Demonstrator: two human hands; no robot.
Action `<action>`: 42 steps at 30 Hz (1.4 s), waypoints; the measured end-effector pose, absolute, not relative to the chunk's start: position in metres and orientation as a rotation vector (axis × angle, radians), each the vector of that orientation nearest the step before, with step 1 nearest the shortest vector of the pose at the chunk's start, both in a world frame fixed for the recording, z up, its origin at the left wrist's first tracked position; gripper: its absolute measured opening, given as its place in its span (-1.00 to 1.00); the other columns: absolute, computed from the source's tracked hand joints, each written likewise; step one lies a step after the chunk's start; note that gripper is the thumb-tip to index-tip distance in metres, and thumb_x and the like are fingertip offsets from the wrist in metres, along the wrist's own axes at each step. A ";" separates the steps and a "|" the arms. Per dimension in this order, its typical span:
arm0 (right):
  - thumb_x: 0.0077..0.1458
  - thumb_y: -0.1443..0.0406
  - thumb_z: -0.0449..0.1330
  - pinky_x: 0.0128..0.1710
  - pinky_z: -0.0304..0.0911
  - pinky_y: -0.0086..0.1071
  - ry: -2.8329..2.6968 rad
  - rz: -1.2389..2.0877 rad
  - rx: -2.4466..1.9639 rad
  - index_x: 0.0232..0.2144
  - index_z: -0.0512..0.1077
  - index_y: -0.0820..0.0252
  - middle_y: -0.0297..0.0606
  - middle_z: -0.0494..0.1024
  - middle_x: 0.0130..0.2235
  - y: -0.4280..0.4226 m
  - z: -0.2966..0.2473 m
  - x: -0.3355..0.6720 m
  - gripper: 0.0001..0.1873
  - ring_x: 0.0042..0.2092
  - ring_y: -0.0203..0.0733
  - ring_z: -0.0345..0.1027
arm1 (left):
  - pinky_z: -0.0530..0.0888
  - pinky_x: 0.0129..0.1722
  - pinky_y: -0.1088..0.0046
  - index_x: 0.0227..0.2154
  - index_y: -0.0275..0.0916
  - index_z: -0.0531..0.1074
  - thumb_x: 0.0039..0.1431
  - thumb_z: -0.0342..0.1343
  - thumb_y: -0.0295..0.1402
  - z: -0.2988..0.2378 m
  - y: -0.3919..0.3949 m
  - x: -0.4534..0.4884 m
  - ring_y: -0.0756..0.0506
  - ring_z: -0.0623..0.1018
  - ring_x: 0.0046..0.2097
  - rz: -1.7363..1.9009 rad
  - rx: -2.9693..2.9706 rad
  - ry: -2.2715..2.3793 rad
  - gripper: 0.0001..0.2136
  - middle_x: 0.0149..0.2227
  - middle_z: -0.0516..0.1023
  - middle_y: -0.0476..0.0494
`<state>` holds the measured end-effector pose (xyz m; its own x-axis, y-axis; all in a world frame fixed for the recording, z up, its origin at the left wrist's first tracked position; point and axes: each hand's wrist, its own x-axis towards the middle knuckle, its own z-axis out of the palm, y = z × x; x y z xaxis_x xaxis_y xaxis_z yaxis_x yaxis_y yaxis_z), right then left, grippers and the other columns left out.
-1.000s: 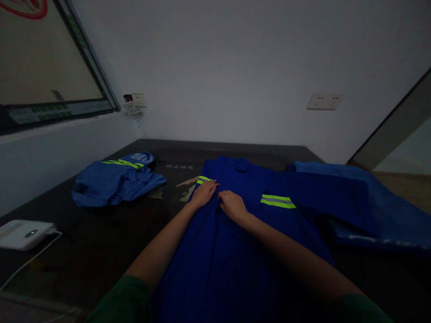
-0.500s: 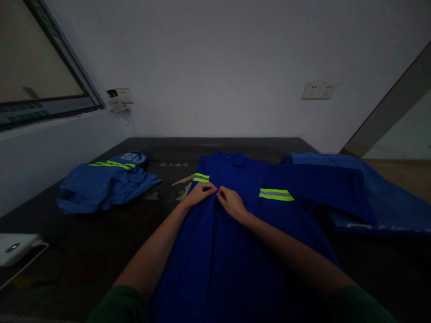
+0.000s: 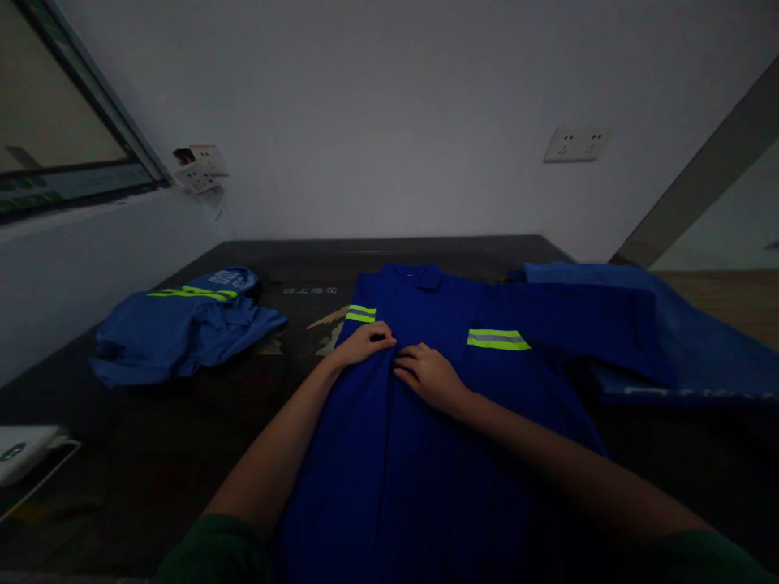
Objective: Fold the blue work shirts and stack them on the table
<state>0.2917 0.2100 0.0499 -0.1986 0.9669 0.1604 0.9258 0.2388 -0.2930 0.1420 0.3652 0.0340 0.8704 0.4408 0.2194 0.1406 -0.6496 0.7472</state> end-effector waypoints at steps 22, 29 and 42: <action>0.24 0.12 0.03 0.24 -0.10 0.20 -1.980 -0.028 -2.090 0.28 0.12 0.07 -0.11 0.07 0.33 0.150 0.027 0.379 -0.41 0.36 0.10 -0.18 | -0.04 0.30 0.03 0.30 0.01 0.02 0.34 -0.21 -0.06 0.018 0.344 0.153 -0.20 -0.01 0.37 0.263 2.813 0.821 -0.49 0.37 0.00 -0.10; 0.26 -0.03 -0.10 0.26 -0.17 0.15 -2.003 -0.035 -2.220 0.28 0.11 -0.10 -0.18 0.08 0.33 0.178 0.007 0.425 -0.41 0.35 0.10 -0.17 | -0.02 0.28 -0.02 0.29 0.11 0.04 0.32 -0.21 -0.02 0.018 0.350 0.148 -0.23 0.03 0.36 0.257 2.782 0.932 -0.51 0.36 0.02 -0.05; 0.24 0.14 0.00 0.20 0.04 0.04 -1.917 -0.009 -1.909 0.15 0.32 0.15 -0.03 0.28 0.21 0.218 0.031 0.416 -0.52 0.28 0.08 0.04 | 0.13 0.27 0.18 0.17 -0.23 0.28 0.36 -0.18 -0.22 0.027 0.349 0.129 -0.17 0.24 0.27 0.606 2.630 1.136 -0.59 0.24 0.28 -0.25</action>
